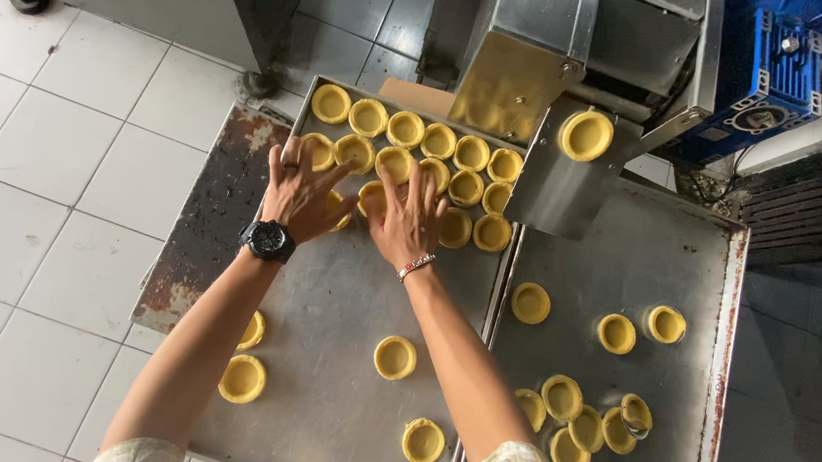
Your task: The person arranges empty tart shells onto baking trays by hand as they come out of a production machine.
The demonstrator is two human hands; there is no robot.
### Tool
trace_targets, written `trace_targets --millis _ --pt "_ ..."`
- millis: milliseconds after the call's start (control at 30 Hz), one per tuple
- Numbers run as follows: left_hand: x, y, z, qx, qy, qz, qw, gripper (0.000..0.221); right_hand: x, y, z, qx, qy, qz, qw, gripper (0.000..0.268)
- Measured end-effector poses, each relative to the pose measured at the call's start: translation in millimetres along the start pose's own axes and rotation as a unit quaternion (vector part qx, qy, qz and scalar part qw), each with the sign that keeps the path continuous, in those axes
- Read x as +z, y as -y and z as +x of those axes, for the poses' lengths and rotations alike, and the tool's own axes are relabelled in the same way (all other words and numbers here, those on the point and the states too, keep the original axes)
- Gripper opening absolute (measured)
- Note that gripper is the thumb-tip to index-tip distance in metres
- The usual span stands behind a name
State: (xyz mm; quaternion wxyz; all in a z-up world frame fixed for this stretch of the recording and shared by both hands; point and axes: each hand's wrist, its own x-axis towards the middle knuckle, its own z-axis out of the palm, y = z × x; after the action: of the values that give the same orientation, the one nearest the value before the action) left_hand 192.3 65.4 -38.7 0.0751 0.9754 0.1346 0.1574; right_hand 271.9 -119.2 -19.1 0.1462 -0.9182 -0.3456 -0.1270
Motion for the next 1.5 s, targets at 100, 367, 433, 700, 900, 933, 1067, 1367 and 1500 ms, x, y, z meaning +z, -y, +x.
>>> trace_targets --millis 100,367,433,700,900,933,1067,1367,1500 --pt "-13 -6 6 -0.009 0.070 0.002 0.997 0.070 24 -3 5 0.038 -0.027 -0.016 0.999 0.060" --pt "-14 8 -4 0.025 0.076 0.028 0.996 0.071 39 13 26 0.000 0.019 -0.007 1.000 0.055" --pt "-6 15 -8 0.016 0.084 0.021 0.996 0.076 39 15 25 0.002 0.020 -0.002 1.000 0.056" --pt "15 -15 5 0.029 -0.123 0.065 0.990 0.075 -20 21 -16 0.044 0.008 0.082 0.996 0.068" --pt "20 -13 13 -0.032 -0.024 0.014 0.999 0.043 -74 -85 -94 0.254 -0.154 0.061 0.953 0.015" --pt "20 -11 17 -0.031 -0.021 0.012 0.999 0.043 -67 -111 -102 0.256 -0.151 0.059 0.953 0.015" --pt "5 -15 26 -0.062 0.073 -0.060 0.994 0.061 -52 -188 -131 0.386 -0.104 -0.029 0.916 0.031" --pt "-32 -6 -81 0.019 -0.198 0.062 0.978 0.018 -101 -211 -187 0.348 -0.087 0.265 0.895 0.027" --pt "-46 -16 -90 0.056 -0.140 0.034 0.988 0.035 -131 -158 -190 0.333 -0.081 0.311 0.887 0.020"
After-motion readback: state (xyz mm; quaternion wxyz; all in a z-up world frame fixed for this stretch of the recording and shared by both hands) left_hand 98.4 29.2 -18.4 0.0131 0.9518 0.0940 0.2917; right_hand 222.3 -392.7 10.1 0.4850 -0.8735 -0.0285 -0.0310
